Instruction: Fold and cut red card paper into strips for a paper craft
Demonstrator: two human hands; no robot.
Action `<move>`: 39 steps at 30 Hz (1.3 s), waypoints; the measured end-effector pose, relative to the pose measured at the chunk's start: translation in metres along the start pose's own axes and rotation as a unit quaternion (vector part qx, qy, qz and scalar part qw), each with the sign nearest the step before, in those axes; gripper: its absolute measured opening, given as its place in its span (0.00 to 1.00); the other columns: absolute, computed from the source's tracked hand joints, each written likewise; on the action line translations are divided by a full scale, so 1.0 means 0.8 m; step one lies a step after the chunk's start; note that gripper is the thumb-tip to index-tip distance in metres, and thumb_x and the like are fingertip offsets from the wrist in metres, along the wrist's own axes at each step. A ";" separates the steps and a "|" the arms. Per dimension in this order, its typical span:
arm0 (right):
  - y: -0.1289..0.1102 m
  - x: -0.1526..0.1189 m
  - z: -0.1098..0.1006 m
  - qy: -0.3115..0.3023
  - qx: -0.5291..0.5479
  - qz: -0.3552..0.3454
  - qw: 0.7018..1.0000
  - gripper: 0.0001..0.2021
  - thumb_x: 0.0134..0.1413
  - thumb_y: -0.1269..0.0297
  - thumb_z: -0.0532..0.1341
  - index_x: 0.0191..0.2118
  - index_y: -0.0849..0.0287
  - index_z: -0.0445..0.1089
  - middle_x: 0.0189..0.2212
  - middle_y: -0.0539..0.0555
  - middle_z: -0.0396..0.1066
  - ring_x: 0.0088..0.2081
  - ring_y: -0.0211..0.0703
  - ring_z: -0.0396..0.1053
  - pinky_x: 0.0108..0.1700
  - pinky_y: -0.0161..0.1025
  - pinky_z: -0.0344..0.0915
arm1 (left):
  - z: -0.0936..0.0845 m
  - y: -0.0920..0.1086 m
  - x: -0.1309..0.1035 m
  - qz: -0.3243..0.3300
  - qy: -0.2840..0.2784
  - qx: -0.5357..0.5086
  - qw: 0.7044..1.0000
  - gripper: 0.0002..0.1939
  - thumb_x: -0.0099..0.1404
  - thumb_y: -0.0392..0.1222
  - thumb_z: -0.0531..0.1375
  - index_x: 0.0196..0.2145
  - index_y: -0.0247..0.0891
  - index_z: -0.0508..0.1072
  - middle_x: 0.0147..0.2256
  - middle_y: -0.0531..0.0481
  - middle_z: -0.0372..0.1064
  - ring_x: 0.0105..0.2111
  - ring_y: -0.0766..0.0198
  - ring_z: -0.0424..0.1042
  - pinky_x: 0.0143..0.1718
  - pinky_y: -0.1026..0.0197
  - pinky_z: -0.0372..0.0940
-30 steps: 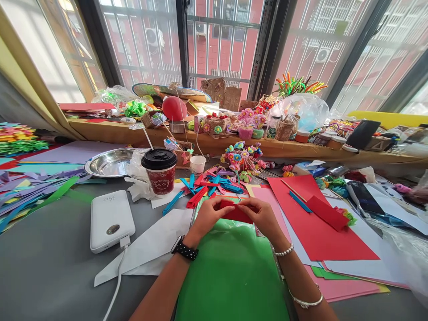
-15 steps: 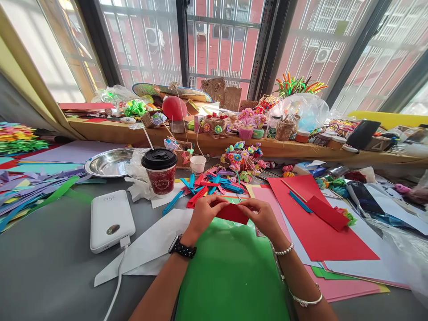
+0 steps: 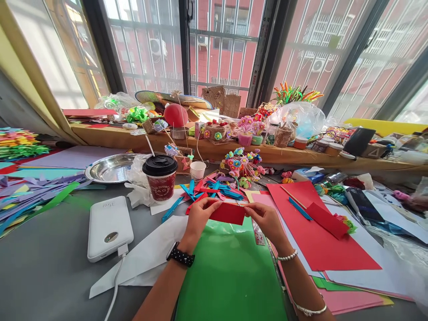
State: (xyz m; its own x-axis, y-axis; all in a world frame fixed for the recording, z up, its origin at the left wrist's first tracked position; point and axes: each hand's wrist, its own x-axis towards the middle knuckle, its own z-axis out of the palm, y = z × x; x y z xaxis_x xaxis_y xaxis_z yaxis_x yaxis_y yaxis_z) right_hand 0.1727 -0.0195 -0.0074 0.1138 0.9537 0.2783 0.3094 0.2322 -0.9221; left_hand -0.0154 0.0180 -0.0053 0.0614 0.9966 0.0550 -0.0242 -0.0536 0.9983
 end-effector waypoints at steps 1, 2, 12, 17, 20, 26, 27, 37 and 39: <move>0.001 0.000 0.000 0.009 0.027 0.010 1.000 0.11 0.43 0.59 0.59 0.30 0.61 0.71 0.25 0.54 0.72 0.28 0.44 0.69 0.30 0.37 0.65 | 0.001 -0.002 0.001 -0.023 0.006 -0.048 0.999 0.12 0.44 0.44 0.63 0.28 0.36 0.71 0.27 0.52 0.70 0.28 0.65 0.68 0.30 0.65 0.63; 0.002 0.001 0.001 0.020 0.058 0.023 0.998 0.11 0.43 0.59 0.59 0.30 0.61 0.71 0.26 0.54 0.72 0.28 0.43 0.69 0.31 0.37 0.65 | 0.002 -0.003 0.001 -0.047 0.003 -0.090 0.995 0.13 0.43 0.43 0.63 0.28 0.36 0.70 0.27 0.52 0.69 0.28 0.66 0.69 0.32 0.65 0.63; 0.000 -0.002 0.013 0.032 0.183 0.090 0.978 0.13 0.39 0.58 0.62 0.30 0.63 0.71 0.26 0.54 0.72 0.27 0.40 0.69 0.33 0.38 0.65 | 0.014 0.006 -0.010 -0.117 -0.064 -0.109 0.985 0.11 0.42 0.40 0.65 0.20 0.32 0.67 0.20 0.52 0.69 0.25 0.65 0.71 0.33 0.63 0.66; 0.001 -0.002 0.014 0.030 0.178 0.089 0.980 0.15 0.38 0.56 0.62 0.30 0.63 0.72 0.25 0.55 0.72 0.27 0.42 0.69 0.34 0.40 0.66 | 0.012 0.002 -0.007 -0.114 -0.065 -0.103 0.986 0.11 0.43 0.41 0.64 0.21 0.33 0.67 0.20 0.52 0.69 0.25 0.65 0.71 0.33 0.63 0.66; 0.004 0.000 0.012 0.041 0.172 0.083 0.981 0.15 0.38 0.56 0.62 0.30 0.63 0.72 0.26 0.55 0.72 0.27 0.42 0.69 0.34 0.40 0.66 | 0.010 -0.002 -0.005 -0.106 -0.056 -0.105 0.987 0.11 0.43 0.41 0.64 0.22 0.32 0.68 0.20 0.52 0.69 0.25 0.65 0.71 0.33 0.63 0.67; 0.008 0.002 0.006 0.075 0.177 0.088 0.977 0.16 0.42 0.54 0.59 0.31 0.63 0.71 0.28 0.56 0.72 0.30 0.41 0.69 0.35 0.37 0.66 | 0.000 0.001 0.000 -0.101 -0.036 -0.081 0.991 0.11 0.43 0.41 0.64 0.23 0.31 0.69 0.21 0.52 0.68 0.24 0.67 0.70 0.32 0.65 0.66; 0.007 0.002 0.007 0.063 0.172 0.093 0.979 0.16 0.42 0.54 0.59 0.30 0.64 0.71 0.27 0.56 0.72 0.29 0.41 0.69 0.34 0.37 0.66 | 0.000 0.002 0.000 -0.102 -0.043 -0.076 0.991 0.11 0.42 0.41 0.64 0.23 0.31 0.70 0.20 0.52 0.68 0.24 0.67 0.70 0.32 0.65 0.66; 0.003 -0.001 0.022 -0.018 0.133 0.091 0.987 0.19 0.39 0.49 0.59 0.27 0.63 0.70 0.20 0.53 0.70 0.24 0.39 0.68 0.28 0.35 0.65 | 0.002 0.000 0.000 -0.087 -0.059 -0.040 0.994 0.13 0.43 0.45 0.63 0.24 0.32 0.71 0.22 0.50 0.70 0.24 0.65 0.70 0.31 0.65 0.66; 0.003 -0.001 0.023 -0.025 0.128 0.093 0.987 0.18 0.38 0.49 0.59 0.26 0.62 0.70 0.19 0.52 0.70 0.23 0.39 0.68 0.28 0.35 0.65 | 0.001 -0.002 0.001 -0.078 -0.055 -0.045 0.994 0.14 0.44 0.46 0.63 0.25 0.32 0.71 0.23 0.50 0.70 0.25 0.65 0.70 0.31 0.65 0.65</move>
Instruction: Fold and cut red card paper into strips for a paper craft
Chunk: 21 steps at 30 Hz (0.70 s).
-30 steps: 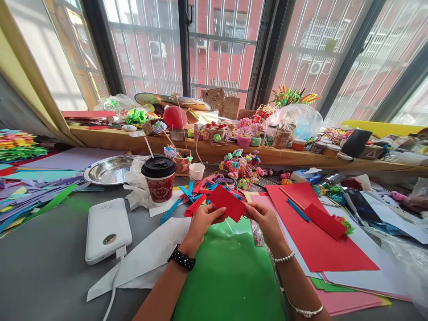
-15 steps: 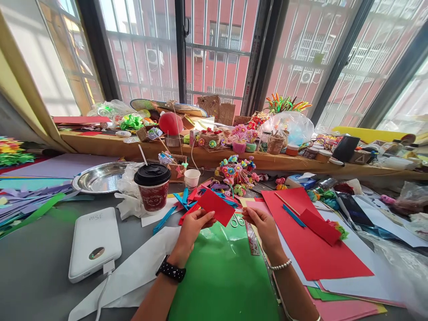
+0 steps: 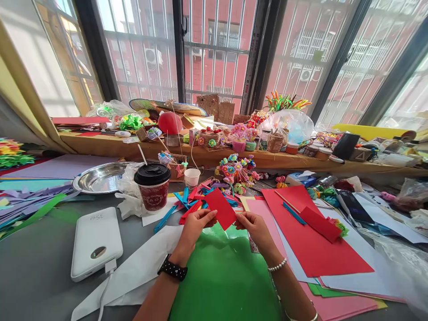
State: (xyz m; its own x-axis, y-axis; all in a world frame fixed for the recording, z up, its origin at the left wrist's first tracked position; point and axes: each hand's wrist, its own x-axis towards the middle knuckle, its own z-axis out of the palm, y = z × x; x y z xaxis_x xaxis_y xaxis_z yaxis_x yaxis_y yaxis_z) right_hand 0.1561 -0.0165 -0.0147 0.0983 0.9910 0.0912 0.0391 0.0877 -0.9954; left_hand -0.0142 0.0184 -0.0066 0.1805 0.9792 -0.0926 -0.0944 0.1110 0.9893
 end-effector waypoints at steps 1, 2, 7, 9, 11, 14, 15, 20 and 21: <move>0.000 0.000 0.001 -0.001 -0.005 0.001 1.000 0.18 0.38 0.48 0.59 0.25 0.62 0.69 0.19 0.52 0.70 0.23 0.39 0.67 0.28 0.35 0.65 | 0.000 -0.001 0.000 0.005 0.001 -0.002 1.000 0.14 0.44 0.46 0.63 0.25 0.32 0.71 0.24 0.50 0.70 0.26 0.65 0.70 0.31 0.65 0.65; 0.000 0.000 0.001 0.000 -0.011 0.001 1.000 0.18 0.37 0.48 0.59 0.23 0.62 0.69 0.19 0.52 0.69 0.23 0.39 0.67 0.28 0.35 0.65 | -0.001 -0.002 0.001 0.008 0.001 -0.004 1.000 0.14 0.44 0.46 0.63 0.26 0.32 0.71 0.24 0.50 0.70 0.26 0.65 0.70 0.32 0.65 0.65; 0.004 -0.001 0.002 0.011 -0.033 -0.007 0.999 0.18 0.39 0.48 0.58 0.23 0.61 0.67 0.19 0.52 0.69 0.23 0.39 0.67 0.28 0.35 0.65 | 0.003 -0.002 0.000 0.002 -0.017 0.012 1.000 0.14 0.44 0.46 0.63 0.26 0.32 0.71 0.25 0.50 0.71 0.26 0.66 0.70 0.31 0.65 0.65; 0.004 -0.001 0.002 0.010 -0.036 -0.011 0.999 0.18 0.40 0.48 0.58 0.23 0.62 0.68 0.19 0.52 0.69 0.23 0.39 0.67 0.28 0.35 0.65 | 0.005 -0.001 -0.002 -0.008 -0.030 0.022 0.999 0.15 0.44 0.46 0.63 0.27 0.32 0.72 0.26 0.48 0.72 0.26 0.65 0.70 0.31 0.65 0.65; 0.003 -0.002 0.002 -0.001 -0.032 -0.010 0.999 0.17 0.40 0.49 0.58 0.23 0.62 0.68 0.19 0.52 0.68 0.23 0.39 0.67 0.28 0.35 0.65 | 0.006 -0.001 -0.002 -0.013 -0.029 0.030 0.999 0.15 0.43 0.45 0.63 0.27 0.31 0.72 0.26 0.47 0.72 0.26 0.64 0.70 0.29 0.64 0.66; -0.005 -0.004 0.002 -0.015 -0.024 -0.005 1.000 0.17 0.38 0.50 0.59 0.24 0.62 0.68 0.19 0.51 0.69 0.24 0.39 0.67 0.29 0.36 0.65 | 0.005 0.000 -0.002 -0.016 -0.023 0.047 0.999 0.14 0.42 0.45 0.64 0.25 0.31 0.72 0.22 0.48 0.72 0.23 0.64 0.70 0.27 0.64 0.66; -0.007 -0.004 0.003 -0.018 -0.022 -0.003 1.000 0.17 0.38 0.50 0.60 0.24 0.62 0.69 0.19 0.51 0.69 0.24 0.40 0.67 0.30 0.36 0.64 | 0.004 0.000 -0.001 -0.018 -0.024 0.053 0.998 0.14 0.41 0.45 0.64 0.24 0.32 0.73 0.21 0.49 0.72 0.22 0.64 0.70 0.27 0.64 0.66; -0.013 -0.007 0.005 -0.041 -0.019 0.009 0.999 0.16 0.38 0.51 0.59 0.27 0.61 0.71 0.23 0.51 0.70 0.25 0.39 0.67 0.30 0.35 0.63 | 0.001 -0.006 0.002 -0.017 -0.056 0.077 0.995 0.14 0.41 0.46 0.63 0.25 0.34 0.74 0.23 0.48 0.72 0.23 0.63 0.70 0.27 0.63 0.65; -0.013 -0.007 0.005 -0.043 -0.019 0.013 0.999 0.15 0.38 0.52 0.59 0.26 0.61 0.71 0.22 0.50 0.70 0.25 0.39 0.67 0.29 0.34 0.63 | 0.001 -0.006 0.002 -0.016 -0.069 0.079 0.994 0.14 0.42 0.46 0.63 0.26 0.34 0.74 0.24 0.48 0.73 0.23 0.62 0.70 0.27 0.63 0.65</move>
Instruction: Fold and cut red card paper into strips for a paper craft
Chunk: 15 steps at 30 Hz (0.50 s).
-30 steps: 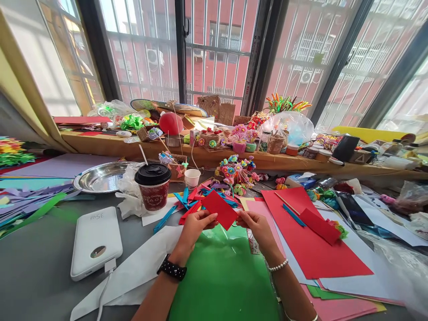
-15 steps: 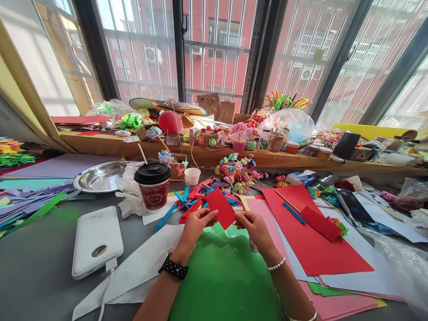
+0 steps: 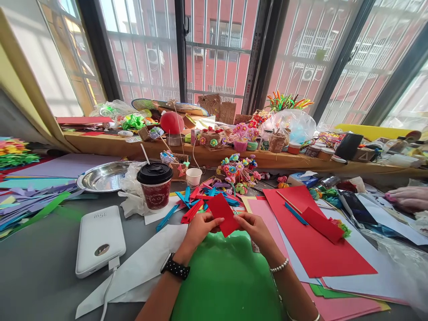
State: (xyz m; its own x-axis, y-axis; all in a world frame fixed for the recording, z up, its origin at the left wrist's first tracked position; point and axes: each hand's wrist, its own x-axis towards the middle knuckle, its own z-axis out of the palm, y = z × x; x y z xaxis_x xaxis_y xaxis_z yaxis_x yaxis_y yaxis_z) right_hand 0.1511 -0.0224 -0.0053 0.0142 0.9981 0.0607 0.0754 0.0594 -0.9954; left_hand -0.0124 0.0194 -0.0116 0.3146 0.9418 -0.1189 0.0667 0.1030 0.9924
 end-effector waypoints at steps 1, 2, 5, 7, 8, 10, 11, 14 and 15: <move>0.001 0.000 0.000 0.001 0.001 0.004 1.000 0.15 0.38 0.52 0.60 0.25 0.61 0.70 0.21 0.50 0.70 0.24 0.38 0.66 0.27 0.34 0.62 | 0.000 0.000 0.000 0.000 -0.013 0.001 1.000 0.15 0.42 0.47 0.63 0.27 0.34 0.74 0.24 0.48 0.73 0.24 0.62 0.70 0.28 0.62 0.65; 0.002 0.000 0.000 0.003 0.004 0.007 1.000 0.14 0.38 0.53 0.60 0.23 0.61 0.70 0.19 0.49 0.69 0.23 0.38 0.65 0.26 0.33 0.61 | 0.000 0.001 0.000 -0.002 -0.022 -0.002 1.000 0.15 0.42 0.47 0.63 0.28 0.34 0.74 0.25 0.48 0.73 0.25 0.61 0.71 0.29 0.62 0.65; 0.005 0.000 -0.001 0.000 0.023 0.018 1.000 0.13 0.38 0.55 0.61 0.21 0.61 0.69 0.17 0.47 0.66 0.21 0.35 0.62 0.24 0.31 0.59 | 0.001 0.008 -0.005 0.001 -0.046 -0.058 0.997 0.17 0.43 0.46 0.63 0.31 0.33 0.73 0.28 0.46 0.73 0.29 0.59 0.71 0.34 0.60 0.65; 0.005 -0.002 -0.001 -0.018 0.053 0.030 0.998 0.12 0.40 0.56 0.60 0.21 0.61 0.69 0.17 0.46 0.64 0.20 0.33 0.60 0.23 0.30 0.58 | 0.001 0.014 -0.010 0.022 -0.081 -0.134 0.987 0.19 0.45 0.44 0.63 0.36 0.34 0.71 0.33 0.45 0.72 0.35 0.58 0.70 0.38 0.58 0.63; 0.005 -0.003 -0.001 -0.033 0.073 0.042 0.996 0.12 0.41 0.56 0.60 0.21 0.61 0.68 0.16 0.46 0.64 0.19 0.32 0.59 0.23 0.29 0.57 | 0.001 0.017 -0.012 0.036 -0.101 -0.170 0.980 0.20 0.46 0.43 0.63 0.38 0.34 0.70 0.36 0.44 0.71 0.37 0.57 0.69 0.40 0.57 0.62; 0.005 -0.006 0.002 -0.070 0.115 0.069 0.989 0.12 0.42 0.57 0.59 0.21 0.61 0.68 0.16 0.45 0.63 0.18 0.30 0.58 0.22 0.28 0.56 | 0.002 0.021 -0.017 0.059 -0.133 -0.211 0.967 0.20 0.47 0.41 0.62 0.40 0.35 0.69 0.40 0.43 0.69 0.41 0.55 0.67 0.41 0.57 0.61; 0.005 -0.008 0.003 -0.089 0.130 0.082 0.984 0.12 0.43 0.57 0.59 0.21 0.61 0.68 0.16 0.45 0.63 0.18 0.30 0.57 0.22 0.28 0.56 | 0.002 0.022 -0.019 0.068 -0.144 -0.218 0.963 0.20 0.48 0.41 0.62 0.41 0.36 0.68 0.41 0.42 0.68 0.42 0.55 0.66 0.42 0.57 0.61; 0.004 -0.010 0.007 -0.130 0.134 0.092 0.978 0.12 0.42 0.57 0.60 0.21 0.62 0.68 0.17 0.46 0.64 0.18 0.30 0.59 0.23 0.29 0.58 | 0.003 0.021 -0.023 0.076 -0.170 -0.212 0.959 0.23 0.49 0.43 0.61 0.44 0.38 0.66 0.44 0.41 0.65 0.44 0.53 0.64 0.42 0.56 0.60; 0.003 -0.010 0.008 -0.134 0.122 0.086 0.980 0.12 0.42 0.57 0.59 0.21 0.62 0.68 0.17 0.47 0.65 0.19 0.30 0.60 0.25 0.29 0.59 | 0.003 0.020 -0.023 0.076 -0.171 -0.207 0.960 0.24 0.49 0.43 0.61 0.45 0.38 0.65 0.45 0.41 0.65 0.44 0.53 0.64 0.42 0.55 0.60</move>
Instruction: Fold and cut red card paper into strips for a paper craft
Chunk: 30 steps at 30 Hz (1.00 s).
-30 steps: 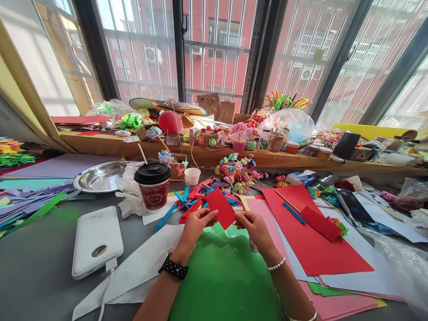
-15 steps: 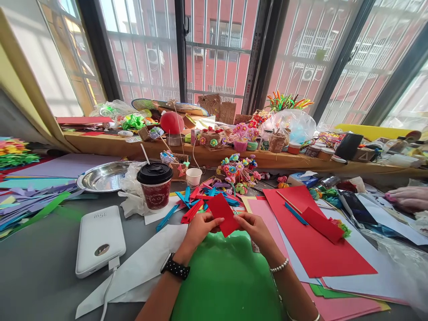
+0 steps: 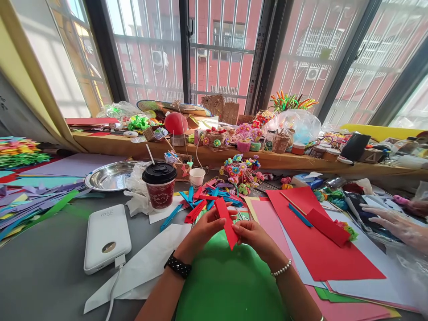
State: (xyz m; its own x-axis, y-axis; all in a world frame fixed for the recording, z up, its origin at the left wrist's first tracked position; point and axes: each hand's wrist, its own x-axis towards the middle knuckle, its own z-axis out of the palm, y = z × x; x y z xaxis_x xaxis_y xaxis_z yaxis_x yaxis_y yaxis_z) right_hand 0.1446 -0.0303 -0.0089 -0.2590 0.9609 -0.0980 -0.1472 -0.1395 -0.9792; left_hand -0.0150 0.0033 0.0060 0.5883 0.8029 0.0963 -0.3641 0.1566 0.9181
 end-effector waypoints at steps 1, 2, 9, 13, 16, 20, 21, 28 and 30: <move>-0.001 0.000 0.001 0.001 -0.019 -0.009 1.000 0.12 0.42 0.56 0.59 0.22 0.62 0.69 0.18 0.47 0.66 0.20 0.31 0.62 0.26 0.30 0.60 | -0.001 -0.001 0.001 -0.003 0.003 0.008 1.000 0.25 0.49 0.44 0.61 0.46 0.38 0.64 0.45 0.41 0.65 0.44 0.53 0.64 0.42 0.55 0.60; -0.002 0.001 0.001 0.007 -0.041 -0.023 0.999 0.13 0.42 0.55 0.59 0.23 0.62 0.69 0.19 0.48 0.67 0.22 0.33 0.63 0.27 0.32 0.61 | -0.001 -0.003 0.002 -0.006 0.010 0.019 1.000 0.26 0.49 0.43 0.61 0.46 0.37 0.63 0.44 0.41 0.65 0.44 0.53 0.64 0.42 0.55 0.60; -0.004 0.004 0.003 0.102 -0.247 -0.115 0.957 0.19 0.36 0.54 0.62 0.36 0.60 0.65 0.34 0.55 0.67 0.35 0.45 0.66 0.31 0.39 0.65 | -0.001 -0.004 0.009 -0.002 0.063 0.077 0.995 0.24 0.47 0.41 0.63 0.43 0.36 0.64 0.40 0.44 0.68 0.44 0.55 0.64 0.45 0.55 0.57; 0.000 0.004 0.005 0.110 -0.281 -0.145 0.942 0.21 0.34 0.56 0.64 0.38 0.58 0.61 0.34 0.54 0.64 0.36 0.44 0.64 0.31 0.39 0.66 | -0.001 0.000 0.008 -0.005 0.042 0.083 0.996 0.25 0.48 0.41 0.63 0.44 0.37 0.63 0.41 0.44 0.68 0.46 0.55 0.63 0.47 0.54 0.56; -0.002 0.003 0.002 0.089 -0.277 -0.147 0.945 0.20 0.36 0.57 0.63 0.37 0.59 0.61 0.33 0.54 0.64 0.35 0.43 0.64 0.32 0.39 0.66 | -0.002 -0.001 0.007 -0.004 0.034 0.081 0.996 0.25 0.48 0.40 0.62 0.45 0.37 0.63 0.42 0.45 0.68 0.45 0.55 0.64 0.47 0.54 0.56; -0.005 0.001 -0.006 0.073 -0.262 -0.136 0.953 0.18 0.38 0.56 0.62 0.36 0.59 0.62 0.32 0.53 0.65 0.36 0.43 0.65 0.32 0.38 0.65 | -0.005 -0.005 0.007 0.007 0.034 0.078 0.996 0.24 0.48 0.40 0.62 0.44 0.37 0.63 0.42 0.43 0.67 0.44 0.54 0.64 0.46 0.52 0.56; -0.006 0.001 -0.007 0.070 -0.261 -0.133 0.954 0.18 0.38 0.56 0.62 0.36 0.59 0.62 0.33 0.53 0.65 0.36 0.43 0.65 0.32 0.38 0.65 | -0.005 -0.006 0.007 0.007 0.034 0.079 0.996 0.24 0.48 0.39 0.62 0.44 0.37 0.63 0.42 0.43 0.67 0.45 0.54 0.64 0.47 0.52 0.56; -0.006 0.001 -0.011 0.052 -0.262 -0.121 0.956 0.19 0.35 0.58 0.64 0.37 0.60 0.62 0.35 0.54 0.65 0.37 0.43 0.65 0.33 0.39 0.65 | -0.009 -0.009 0.009 0.004 0.022 0.080 0.997 0.24 0.50 0.39 0.61 0.46 0.37 0.62 0.43 0.43 0.67 0.45 0.56 0.64 0.46 0.54 0.57; -0.007 0.000 -0.011 0.049 -0.253 -0.120 0.959 0.19 0.36 0.58 0.63 0.37 0.60 0.63 0.35 0.54 0.65 0.37 0.44 0.65 0.33 0.39 0.66 | -0.009 -0.007 0.009 0.006 0.012 0.071 0.997 0.24 0.51 0.39 0.61 0.46 0.37 0.62 0.43 0.43 0.67 0.45 0.55 0.63 0.46 0.53 0.57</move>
State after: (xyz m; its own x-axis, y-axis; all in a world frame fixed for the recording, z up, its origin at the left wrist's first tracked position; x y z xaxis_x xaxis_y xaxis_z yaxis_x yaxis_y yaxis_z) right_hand 0.1541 -0.0271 -0.0051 -0.1815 0.9720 0.1495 0.2969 0.1991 -0.9339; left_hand -0.0134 0.0124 -0.0013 0.5666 0.8179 0.0998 -0.2641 0.0656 0.9623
